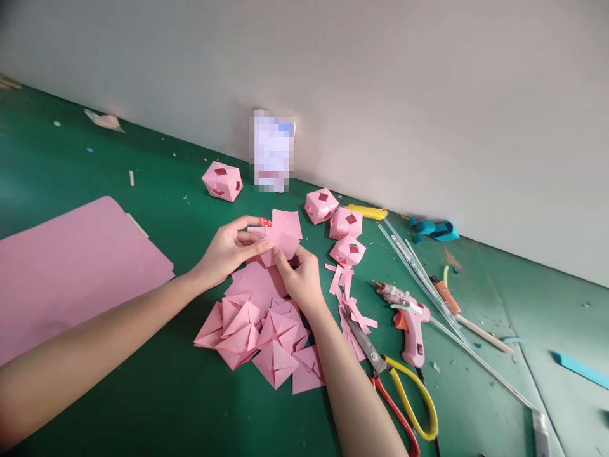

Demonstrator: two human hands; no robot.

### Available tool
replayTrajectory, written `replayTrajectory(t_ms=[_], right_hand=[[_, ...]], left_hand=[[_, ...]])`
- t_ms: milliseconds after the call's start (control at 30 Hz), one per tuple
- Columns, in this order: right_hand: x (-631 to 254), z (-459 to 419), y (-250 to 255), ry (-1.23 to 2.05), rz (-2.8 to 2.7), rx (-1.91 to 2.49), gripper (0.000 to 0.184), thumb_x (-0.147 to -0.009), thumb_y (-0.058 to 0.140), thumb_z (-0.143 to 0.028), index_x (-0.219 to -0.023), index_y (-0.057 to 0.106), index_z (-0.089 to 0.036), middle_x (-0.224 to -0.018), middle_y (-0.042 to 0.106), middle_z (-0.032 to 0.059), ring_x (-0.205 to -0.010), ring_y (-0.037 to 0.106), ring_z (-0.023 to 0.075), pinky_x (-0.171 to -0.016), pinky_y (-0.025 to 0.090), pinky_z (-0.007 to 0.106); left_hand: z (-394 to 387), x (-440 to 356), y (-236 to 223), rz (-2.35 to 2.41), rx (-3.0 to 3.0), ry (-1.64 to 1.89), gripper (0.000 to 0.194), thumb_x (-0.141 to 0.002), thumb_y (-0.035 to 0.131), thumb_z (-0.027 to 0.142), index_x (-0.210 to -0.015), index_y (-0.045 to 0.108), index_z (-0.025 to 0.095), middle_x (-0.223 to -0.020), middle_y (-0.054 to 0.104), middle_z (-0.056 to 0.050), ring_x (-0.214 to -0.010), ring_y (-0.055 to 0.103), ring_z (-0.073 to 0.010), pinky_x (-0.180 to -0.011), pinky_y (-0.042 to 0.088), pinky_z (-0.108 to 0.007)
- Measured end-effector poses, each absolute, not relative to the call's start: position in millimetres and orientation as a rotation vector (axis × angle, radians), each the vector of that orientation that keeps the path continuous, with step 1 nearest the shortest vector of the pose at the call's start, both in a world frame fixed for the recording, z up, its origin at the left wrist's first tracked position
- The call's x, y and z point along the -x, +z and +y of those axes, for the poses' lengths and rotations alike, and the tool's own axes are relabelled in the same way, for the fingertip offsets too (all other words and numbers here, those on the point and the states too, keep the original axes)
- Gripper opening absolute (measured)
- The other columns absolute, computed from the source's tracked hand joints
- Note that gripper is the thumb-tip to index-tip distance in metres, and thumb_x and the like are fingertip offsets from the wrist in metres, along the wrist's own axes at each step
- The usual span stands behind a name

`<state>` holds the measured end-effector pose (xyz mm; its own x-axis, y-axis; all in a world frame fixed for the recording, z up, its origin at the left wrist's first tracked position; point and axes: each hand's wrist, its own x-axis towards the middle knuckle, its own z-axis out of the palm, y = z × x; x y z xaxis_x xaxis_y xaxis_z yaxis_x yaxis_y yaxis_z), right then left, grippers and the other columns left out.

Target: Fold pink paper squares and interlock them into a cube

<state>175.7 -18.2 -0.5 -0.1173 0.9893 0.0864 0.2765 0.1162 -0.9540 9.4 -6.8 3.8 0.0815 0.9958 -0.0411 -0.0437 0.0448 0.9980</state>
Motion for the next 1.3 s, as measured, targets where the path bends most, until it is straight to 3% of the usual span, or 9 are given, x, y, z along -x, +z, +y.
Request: replayTrajectory(t_ms=[200,500,800,1000,1300], right_hand=[[-176.7,-18.3,-0.1,1.015,-1.475,1.308,0.028,-0.085,0.061,-0.043,-0.077,0.066,-0.017,-0.069,0.063,0.0019,-0.062,0.053,0.0159,-0.058,0.044,0.026],[-174.7,-19.5,2.4,0.988,-1.5,1.335,0.027,-0.084,0.06,-0.04,-0.069,0.063,-0.018,-0.063,0.06,0.0011,-0.065,0.055,0.017,-0.06,0.045,0.026],[-177.0,-16.9,-2.0,1.013,-1.412,1.347,0.03,-0.082,0.062,-0.045,-0.076,0.066,-0.016,-0.067,0.062,0.0017,-0.06,0.052,0.015,-0.057,0.044,0.026],[-177.1,-16.7,-2.8,1.028,-1.41,1.336,0.028,-0.083,0.062,-0.043,-0.077,0.067,-0.016,-0.066,0.062,0.0013,-0.058,0.051,0.0144,-0.055,0.042,0.025],[-177.5,-16.3,-1.5,1.021,-1.384,1.335,0.028,-0.084,0.062,-0.042,-0.075,0.066,-0.016,-0.067,0.062,0.0017,-0.06,0.052,0.0148,-0.058,0.043,0.026]], left_hand=[[-6.1,-9.5,5.1,1.137,-1.08,1.18,0.045,-0.069,0.081,0.035,-0.107,0.061,0.021,-0.075,0.069,-0.001,-0.057,0.06,-0.0113,-0.046,0.038,-0.02],[-2.3,-9.0,2.2,1.09,-1.031,1.174,0.048,-0.065,0.084,0.03,-0.105,0.059,0.02,-0.069,0.061,0.003,-0.055,0.054,-0.0083,-0.049,0.037,-0.019],[-3.3,-8.1,6.7,1.104,-1.012,1.15,0.047,-0.072,0.079,0.034,-0.112,0.057,0.02,-0.081,0.066,0.0,-0.064,0.06,-0.0112,-0.053,0.041,-0.02],[-2.1,-7.3,4.1,1.065,-1.008,1.155,0.046,-0.071,0.081,0.032,-0.111,0.062,0.019,-0.072,0.062,0.002,-0.065,0.06,-0.0111,-0.057,0.044,-0.021],[-2.5,-6.7,3.7,1.06,-1.003,1.166,0.057,-0.073,0.08,0.035,-0.122,0.058,0.02,-0.077,0.066,0.0,-0.071,0.065,-0.0137,-0.061,0.049,-0.023]])
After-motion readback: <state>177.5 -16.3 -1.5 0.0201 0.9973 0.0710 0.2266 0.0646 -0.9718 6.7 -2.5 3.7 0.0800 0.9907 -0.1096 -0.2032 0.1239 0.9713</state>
